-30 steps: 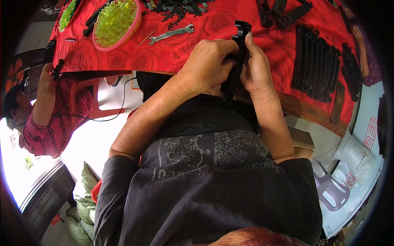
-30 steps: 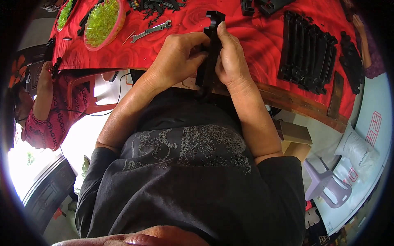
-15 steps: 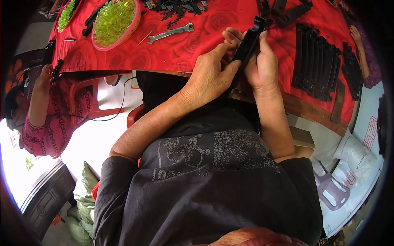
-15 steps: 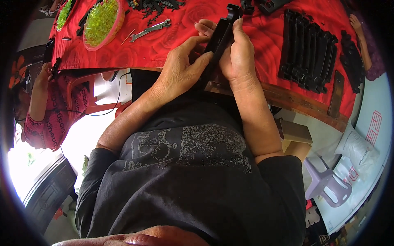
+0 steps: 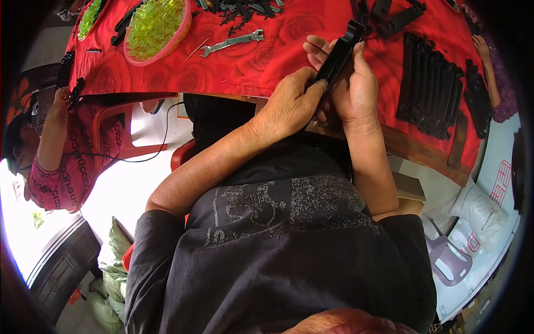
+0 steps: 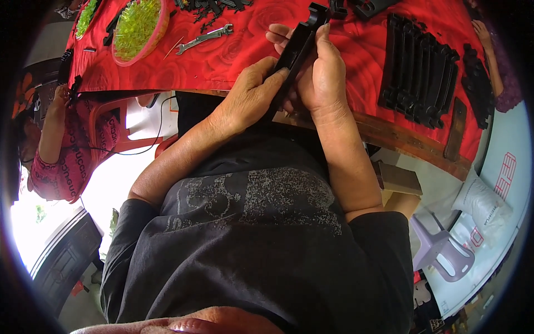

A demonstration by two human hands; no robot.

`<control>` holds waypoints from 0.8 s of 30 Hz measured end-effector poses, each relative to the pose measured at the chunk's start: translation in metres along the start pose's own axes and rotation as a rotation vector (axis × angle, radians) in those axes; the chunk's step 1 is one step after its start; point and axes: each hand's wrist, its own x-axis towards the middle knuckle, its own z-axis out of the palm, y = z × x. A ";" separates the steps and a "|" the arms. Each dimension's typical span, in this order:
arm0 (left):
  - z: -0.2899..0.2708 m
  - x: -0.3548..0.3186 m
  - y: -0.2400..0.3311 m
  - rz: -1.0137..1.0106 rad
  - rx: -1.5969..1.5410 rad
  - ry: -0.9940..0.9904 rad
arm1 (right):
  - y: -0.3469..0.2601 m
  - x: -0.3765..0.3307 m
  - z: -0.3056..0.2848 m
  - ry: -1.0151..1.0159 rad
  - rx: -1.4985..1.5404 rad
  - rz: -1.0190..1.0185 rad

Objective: The person assembles small black plastic components by hand and with small tools, including a wrench and a small insertion tool, at a workstation.

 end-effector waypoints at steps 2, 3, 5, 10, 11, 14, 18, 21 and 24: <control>-0.001 -0.001 0.002 -0.098 -0.055 -0.091 | 0.000 0.000 0.000 -0.001 -0.018 0.001; -0.001 0.000 0.003 -0.098 -0.055 -0.091 | -0.001 0.000 0.000 -0.001 -0.018 0.002; -0.002 0.001 0.004 -0.124 -0.043 -0.113 | -0.002 -0.001 0.001 -0.005 -0.070 0.005; 0.001 0.001 0.006 -0.169 -0.137 -0.070 | -0.002 -0.001 0.002 0.018 -0.034 0.018; 0.001 0.001 0.005 -0.174 -0.145 -0.046 | -0.003 -0.001 0.003 0.033 -0.031 0.017; 0.000 0.001 0.006 -0.182 -0.152 -0.052 | -0.003 -0.003 0.006 0.040 -0.070 -0.002; 0.001 0.000 0.007 -0.187 -0.156 -0.033 | -0.003 -0.003 0.007 0.027 -0.060 -0.019; 0.002 -0.002 0.009 -0.201 -0.122 -0.070 | -0.002 -0.003 0.006 0.019 -0.018 -0.019; 0.005 -0.002 0.011 -0.200 -0.208 -0.071 | -0.001 -0.004 0.007 0.022 -0.010 -0.011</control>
